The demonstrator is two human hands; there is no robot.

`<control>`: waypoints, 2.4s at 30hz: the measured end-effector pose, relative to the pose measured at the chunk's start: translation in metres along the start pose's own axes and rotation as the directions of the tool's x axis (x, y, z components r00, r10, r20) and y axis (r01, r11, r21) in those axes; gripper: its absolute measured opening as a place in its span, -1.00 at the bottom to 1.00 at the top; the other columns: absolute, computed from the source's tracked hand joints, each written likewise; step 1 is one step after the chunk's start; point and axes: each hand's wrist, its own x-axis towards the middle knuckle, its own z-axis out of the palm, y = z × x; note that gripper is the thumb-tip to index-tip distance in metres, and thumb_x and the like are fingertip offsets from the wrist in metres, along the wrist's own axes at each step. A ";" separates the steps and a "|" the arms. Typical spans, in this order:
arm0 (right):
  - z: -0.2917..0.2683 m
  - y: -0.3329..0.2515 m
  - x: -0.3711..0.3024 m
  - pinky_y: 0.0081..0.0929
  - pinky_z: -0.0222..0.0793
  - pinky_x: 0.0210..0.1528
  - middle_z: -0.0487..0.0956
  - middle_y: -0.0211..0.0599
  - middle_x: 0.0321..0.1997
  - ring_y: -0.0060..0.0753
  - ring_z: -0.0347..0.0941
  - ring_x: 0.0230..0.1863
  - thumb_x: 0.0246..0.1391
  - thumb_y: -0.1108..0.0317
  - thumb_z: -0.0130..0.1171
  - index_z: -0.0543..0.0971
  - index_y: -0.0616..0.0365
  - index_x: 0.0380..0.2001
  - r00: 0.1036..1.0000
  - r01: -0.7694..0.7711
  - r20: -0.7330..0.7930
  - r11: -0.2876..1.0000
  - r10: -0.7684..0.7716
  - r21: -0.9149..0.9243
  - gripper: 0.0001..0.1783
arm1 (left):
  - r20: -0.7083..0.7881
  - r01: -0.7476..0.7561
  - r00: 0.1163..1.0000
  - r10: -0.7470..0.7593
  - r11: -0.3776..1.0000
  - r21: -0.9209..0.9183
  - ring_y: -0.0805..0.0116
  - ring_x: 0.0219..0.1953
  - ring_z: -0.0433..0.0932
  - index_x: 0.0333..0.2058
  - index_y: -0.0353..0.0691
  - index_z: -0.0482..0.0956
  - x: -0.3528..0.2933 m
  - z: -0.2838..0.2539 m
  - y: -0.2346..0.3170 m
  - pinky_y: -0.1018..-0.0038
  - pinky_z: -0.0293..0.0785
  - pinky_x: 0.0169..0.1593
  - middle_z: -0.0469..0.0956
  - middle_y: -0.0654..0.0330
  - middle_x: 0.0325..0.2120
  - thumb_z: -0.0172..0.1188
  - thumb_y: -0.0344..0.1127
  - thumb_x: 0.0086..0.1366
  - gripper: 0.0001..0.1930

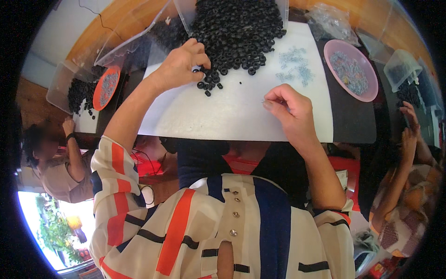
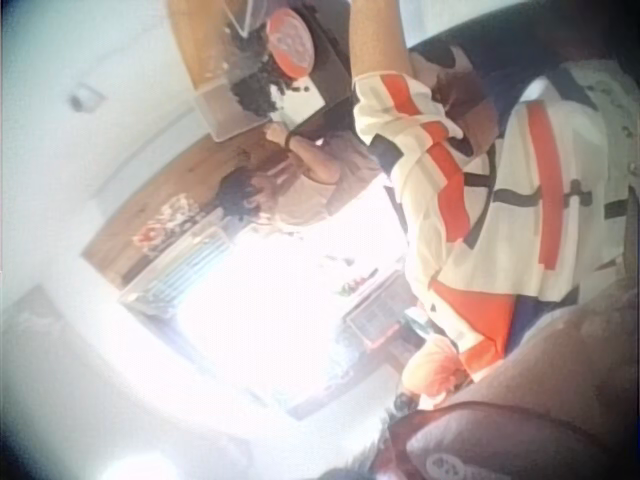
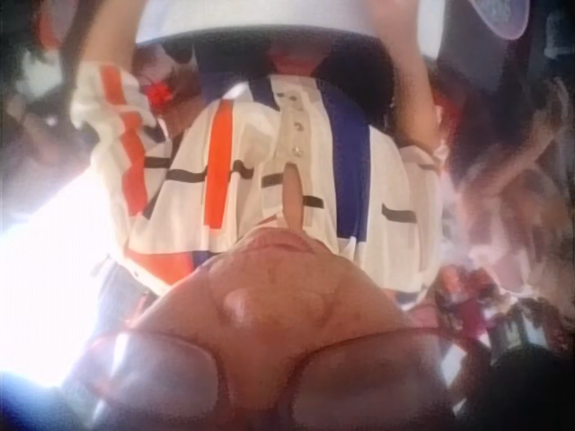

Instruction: The person assembles small components by inserting metal pins into plastic caps by hand.

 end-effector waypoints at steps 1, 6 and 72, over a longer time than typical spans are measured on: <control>0.000 -0.001 0.000 -0.62 0.35 -0.28 0.55 -0.39 -0.45 -0.61 0.42 -0.39 0.08 0.52 0.22 0.53 0.28 -0.36 1.000 -0.003 0.006 1.000 0.003 0.000 -0.92 | -0.009 -0.047 0.999 0.048 0.998 0.052 0.14 -0.20 0.41 -0.45 -0.28 0.55 0.000 0.000 0.000 0.31 0.46 -0.19 0.45 0.17 -0.41 0.30 -0.46 -0.14 -0.80; -0.001 -0.001 -0.001 -0.65 0.33 -0.25 0.53 -0.44 -0.43 -0.65 0.40 -0.37 0.10 0.52 0.21 0.52 0.28 -0.35 1.000 0.007 0.011 1.000 -0.007 -0.022 -0.92 | -0.028 -0.040 0.999 0.042 0.998 0.058 0.14 -0.20 0.41 -0.42 -0.28 0.55 -0.006 -0.007 0.006 0.31 0.45 -0.21 0.44 0.17 -0.42 0.27 -0.48 -0.14 -0.79; 0.030 -0.033 0.010 -0.41 0.39 -0.36 0.48 -0.23 -0.36 -0.22 0.49 -0.37 -0.11 0.63 0.23 0.58 0.23 -0.28 0.912 0.404 0.148 0.898 -0.382 -0.177 -0.76 | 0.280 0.108 0.750 -0.599 -0.306 -0.946 0.35 -0.48 0.51 -0.24 -0.50 0.60 -0.047 0.042 0.143 0.48 0.42 -0.45 0.59 0.06 -0.40 0.18 -0.43 0.22 -0.79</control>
